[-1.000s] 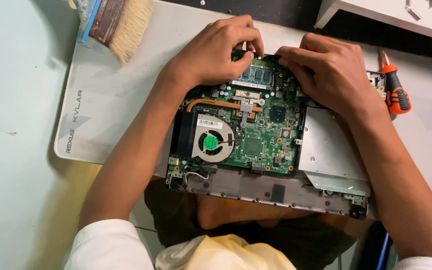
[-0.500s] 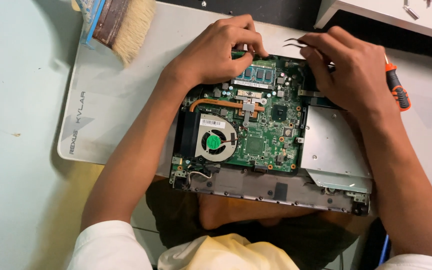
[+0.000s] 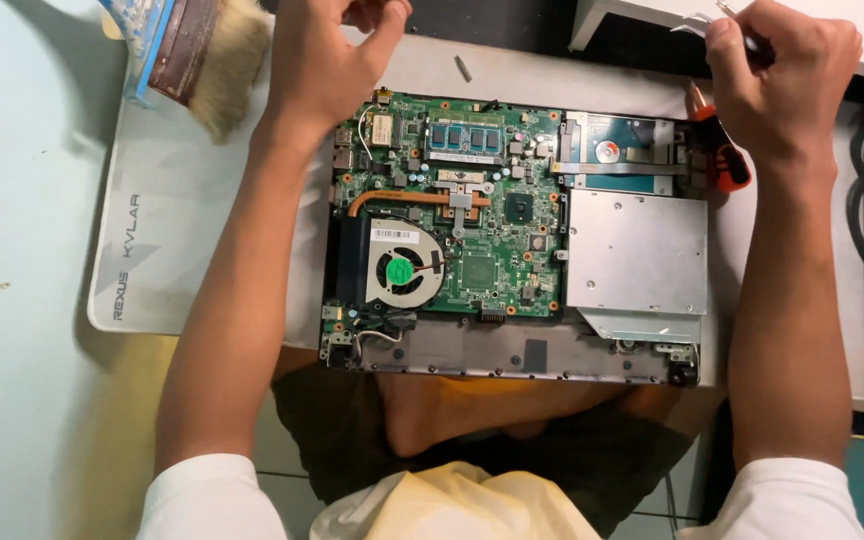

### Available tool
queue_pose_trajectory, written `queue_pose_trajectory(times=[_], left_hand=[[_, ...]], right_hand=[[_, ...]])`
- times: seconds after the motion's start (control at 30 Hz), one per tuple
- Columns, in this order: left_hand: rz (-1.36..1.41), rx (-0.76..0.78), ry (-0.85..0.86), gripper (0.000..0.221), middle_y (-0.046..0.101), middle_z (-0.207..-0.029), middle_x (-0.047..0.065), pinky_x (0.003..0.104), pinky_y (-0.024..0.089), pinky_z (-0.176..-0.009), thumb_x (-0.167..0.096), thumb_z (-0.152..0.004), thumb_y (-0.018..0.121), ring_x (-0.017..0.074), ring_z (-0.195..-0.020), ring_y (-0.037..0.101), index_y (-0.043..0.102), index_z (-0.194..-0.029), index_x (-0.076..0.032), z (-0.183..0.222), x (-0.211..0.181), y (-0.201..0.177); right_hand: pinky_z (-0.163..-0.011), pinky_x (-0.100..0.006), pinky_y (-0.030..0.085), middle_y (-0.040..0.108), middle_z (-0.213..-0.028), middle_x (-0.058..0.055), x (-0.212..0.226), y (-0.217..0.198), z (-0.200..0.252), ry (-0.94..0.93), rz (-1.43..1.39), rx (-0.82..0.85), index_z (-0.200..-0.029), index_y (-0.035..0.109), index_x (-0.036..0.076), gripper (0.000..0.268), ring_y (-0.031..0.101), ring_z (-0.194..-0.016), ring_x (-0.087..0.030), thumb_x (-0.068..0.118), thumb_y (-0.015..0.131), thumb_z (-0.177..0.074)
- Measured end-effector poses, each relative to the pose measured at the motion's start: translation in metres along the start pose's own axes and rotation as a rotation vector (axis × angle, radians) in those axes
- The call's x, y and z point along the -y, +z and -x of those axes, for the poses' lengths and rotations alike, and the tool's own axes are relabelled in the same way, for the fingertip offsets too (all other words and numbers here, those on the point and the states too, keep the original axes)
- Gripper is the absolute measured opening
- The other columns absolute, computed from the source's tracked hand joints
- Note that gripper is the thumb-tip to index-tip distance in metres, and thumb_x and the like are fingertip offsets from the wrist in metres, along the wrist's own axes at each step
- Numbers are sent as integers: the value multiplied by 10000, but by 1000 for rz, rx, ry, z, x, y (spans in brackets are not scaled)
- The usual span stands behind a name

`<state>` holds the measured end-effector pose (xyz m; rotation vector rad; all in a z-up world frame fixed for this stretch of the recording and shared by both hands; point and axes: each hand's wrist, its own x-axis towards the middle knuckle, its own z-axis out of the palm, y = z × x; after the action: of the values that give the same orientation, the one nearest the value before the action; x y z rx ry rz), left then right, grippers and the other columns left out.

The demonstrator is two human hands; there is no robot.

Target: Connecting internal ribbon cables and fastening the bottom cover of a laptop using a screwdriver.

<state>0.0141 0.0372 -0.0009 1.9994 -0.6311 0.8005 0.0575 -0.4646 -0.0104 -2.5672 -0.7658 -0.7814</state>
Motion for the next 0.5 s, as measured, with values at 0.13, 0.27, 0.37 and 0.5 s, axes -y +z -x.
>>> queue_pose_trajectory(times=[0.13, 0.27, 0.37, 0.5], left_hand=[[-118, -41, -1, 96, 845, -933, 60, 317, 613, -723, -77, -1130, 877, 164, -764, 716, 869, -1106, 16, 4, 15, 0], [-205, -6, -16, 317, 764, -800, 39, 334, 552, -668, -136, -1086, 1012, 169, -669, 619, 797, -882, -23, 11, 36, 3], [-234, -61, -24, 454, 688, -783, 59, 375, 513, -667, -250, -1193, 872, 203, -662, 562, 680, -850, -24, 11, 40, 3], [-50, -110, -84, 256, 706, -895, 57, 367, 529, -695, -231, -1282, 533, 185, -779, 692, 681, -1201, -38, 7, 23, 1]], right_hand=[[-699, -460, 345, 514, -781, -105, -5, 5, -2, -21, 35, -18, -998, 763, -67, 455, 338, -679, -277, 65, 973, -1380], [-689, -446, 343, 504, -753, -80, -1, 6, -4, -41, 51, -3, -947, 740, -27, 520, 341, -653, -255, 146, 946, -1392], [-685, -442, 366, 541, -740, -88, 9, 5, -7, -60, 45, -9, -968, 782, -26, 471, 371, -633, -264, 163, 942, -1369], [-592, -360, 336, 627, -719, -28, 15, 4, -11, -109, 122, -7, -1162, 988, 39, 274, 459, -556, -164, 218, 933, -1363]])
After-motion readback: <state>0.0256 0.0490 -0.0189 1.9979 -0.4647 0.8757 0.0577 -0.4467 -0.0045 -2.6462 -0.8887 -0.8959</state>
